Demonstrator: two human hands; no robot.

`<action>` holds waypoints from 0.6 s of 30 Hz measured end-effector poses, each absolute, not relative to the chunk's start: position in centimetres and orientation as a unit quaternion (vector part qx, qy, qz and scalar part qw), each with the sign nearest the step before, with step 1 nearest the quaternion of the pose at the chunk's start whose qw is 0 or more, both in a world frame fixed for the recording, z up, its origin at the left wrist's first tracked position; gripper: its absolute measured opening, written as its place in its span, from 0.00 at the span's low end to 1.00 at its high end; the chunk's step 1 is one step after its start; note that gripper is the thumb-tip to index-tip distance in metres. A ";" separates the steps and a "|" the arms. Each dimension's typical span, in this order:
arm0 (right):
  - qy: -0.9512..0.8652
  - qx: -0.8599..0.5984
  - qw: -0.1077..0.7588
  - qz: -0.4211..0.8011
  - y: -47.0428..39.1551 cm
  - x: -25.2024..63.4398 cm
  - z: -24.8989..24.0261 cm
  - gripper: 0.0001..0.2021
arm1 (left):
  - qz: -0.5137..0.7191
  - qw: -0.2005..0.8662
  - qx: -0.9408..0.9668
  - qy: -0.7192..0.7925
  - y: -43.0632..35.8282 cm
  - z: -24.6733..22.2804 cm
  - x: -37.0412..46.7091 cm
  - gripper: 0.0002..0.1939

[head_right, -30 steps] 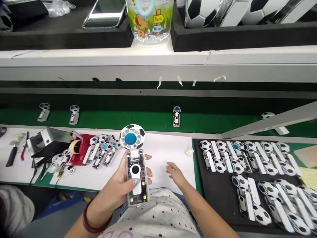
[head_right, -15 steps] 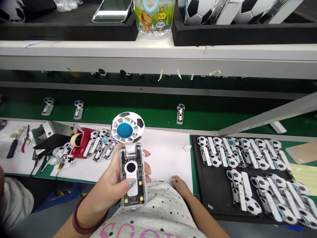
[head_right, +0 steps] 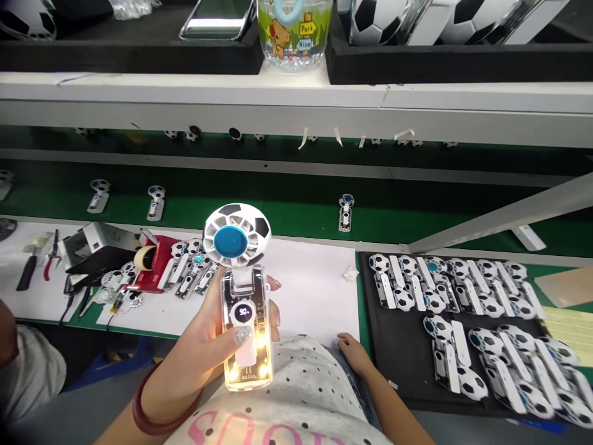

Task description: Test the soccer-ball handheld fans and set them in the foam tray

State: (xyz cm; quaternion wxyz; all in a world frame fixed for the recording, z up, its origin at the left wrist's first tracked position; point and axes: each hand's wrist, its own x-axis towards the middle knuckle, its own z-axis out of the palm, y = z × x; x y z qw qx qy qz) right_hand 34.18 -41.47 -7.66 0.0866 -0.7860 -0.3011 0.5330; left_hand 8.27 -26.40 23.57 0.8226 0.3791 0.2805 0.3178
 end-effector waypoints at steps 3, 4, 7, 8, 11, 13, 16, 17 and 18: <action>-0.302 -0.771 0.092 0.553 -41.8 34.6 -7.7 0.10 | 0.326 0.822 0.385 0.266 -26.3 23.4 8.3 0.34; -0.300 -0.770 0.094 0.555 -41.8 34.6 -7.6 0.10 | 0.328 0.822 0.382 0.264 -26.3 23.4 8.3 0.35; -0.301 -0.764 0.107 0.560 -41.7 34.4 -7.1 0.12 | 0.329 0.825 0.370 0.272 -26.3 23.4 8.4 0.35; -0.302 -0.763 0.112 0.561 -41.7 34.3 -6.7 0.12 | 0.330 0.824 0.366 0.277 -26.4 23.4 8.4 0.35; -0.300 -0.762 0.129 0.559 -41.4 34.0 -5.7 0.11 | 0.338 0.825 0.357 0.280 -26.4 23.4 8.4 0.34; -0.293 -0.766 0.137 0.556 -41.2 33.8 -5.0 0.11 | 0.342 0.826 0.353 0.276 -26.4 23.5 8.4 0.33; -0.284 -0.768 0.143 0.556 -40.8 33.5 -4.2 0.09 | 0.337 0.828 0.353 0.276 -26.4 23.4 8.4 0.31; -0.281 -0.768 0.144 0.557 -40.7 33.4 -4.1 0.09 | 0.335 0.829 0.353 0.276 -26.4 23.4 8.4 0.32; -0.278 -0.768 0.146 0.559 -40.6 33.3 -3.9 0.08 | 0.334 0.828 0.353 0.278 -26.5 23.4 8.4 0.33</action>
